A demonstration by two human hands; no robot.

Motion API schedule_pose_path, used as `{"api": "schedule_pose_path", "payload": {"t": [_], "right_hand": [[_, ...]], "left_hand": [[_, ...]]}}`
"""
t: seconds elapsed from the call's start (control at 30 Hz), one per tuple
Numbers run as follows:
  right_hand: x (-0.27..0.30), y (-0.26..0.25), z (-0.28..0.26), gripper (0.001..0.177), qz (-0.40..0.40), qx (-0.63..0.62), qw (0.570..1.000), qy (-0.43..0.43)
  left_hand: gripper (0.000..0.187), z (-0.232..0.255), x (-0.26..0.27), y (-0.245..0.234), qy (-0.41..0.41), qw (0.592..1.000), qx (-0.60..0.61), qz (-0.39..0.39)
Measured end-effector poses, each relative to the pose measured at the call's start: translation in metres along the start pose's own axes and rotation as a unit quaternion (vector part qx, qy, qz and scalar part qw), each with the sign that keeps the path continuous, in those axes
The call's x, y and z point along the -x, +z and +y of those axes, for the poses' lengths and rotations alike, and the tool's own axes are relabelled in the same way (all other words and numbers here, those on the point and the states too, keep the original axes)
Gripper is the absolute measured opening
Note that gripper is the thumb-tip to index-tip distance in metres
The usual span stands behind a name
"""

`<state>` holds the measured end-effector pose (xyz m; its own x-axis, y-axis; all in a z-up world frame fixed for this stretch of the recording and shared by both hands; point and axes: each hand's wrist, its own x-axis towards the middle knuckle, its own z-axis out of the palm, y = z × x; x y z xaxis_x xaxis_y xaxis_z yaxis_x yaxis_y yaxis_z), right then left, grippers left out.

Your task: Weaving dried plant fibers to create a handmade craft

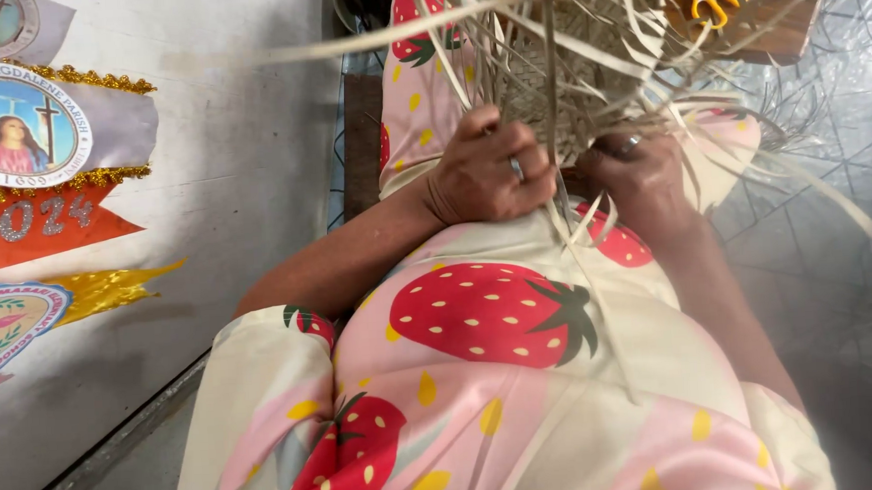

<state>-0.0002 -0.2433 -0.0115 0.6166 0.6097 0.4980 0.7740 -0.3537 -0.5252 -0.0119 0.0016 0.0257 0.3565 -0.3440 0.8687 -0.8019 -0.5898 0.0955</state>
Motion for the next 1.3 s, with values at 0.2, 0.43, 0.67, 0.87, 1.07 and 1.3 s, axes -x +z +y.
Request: {"api": "schedule_pose_path", "payload": {"t": [0.2, 0.43, 0.67, 0.87, 1.07, 1.3], "right_hand": [[-0.021, -0.006, -0.025, 0.015, -0.028, -0.008, 0.999, 0.023], [-0.026, -0.019, -0.033, 0.014, -0.071, 0.121, 0.987, 0.081], [-0.056, -0.034, -0.002, 0.023, -0.076, 0.079, 0.986, 0.128], [-0.074, -0.02, 0.022, 0.014, -0.072, 0.074, 0.981, 0.162], [-0.09, -0.012, 0.022, 0.012, -0.077, 0.024, 0.983, 0.166], [-0.112, -0.034, -0.043, 0.019, 0.116, 0.195, 0.974, 0.002]], "left_hand": [[0.012, -0.018, 0.038, 0.014, -0.211, 0.969, 0.06, -0.109], [0.018, -0.015, 0.018, 0.004, -0.295, 0.924, 0.105, -0.221], [0.014, -0.019, 0.012, 0.014, -0.341, 0.902, 0.07, -0.255], [0.009, -0.023, 0.002, 0.012, -0.348, 0.905, 0.035, -0.241], [0.015, -0.026, 0.004, 0.025, -0.388, 0.892, 0.032, -0.227], [0.026, -0.038, 0.01, 0.027, -0.577, 0.761, 0.154, -0.255]]}}
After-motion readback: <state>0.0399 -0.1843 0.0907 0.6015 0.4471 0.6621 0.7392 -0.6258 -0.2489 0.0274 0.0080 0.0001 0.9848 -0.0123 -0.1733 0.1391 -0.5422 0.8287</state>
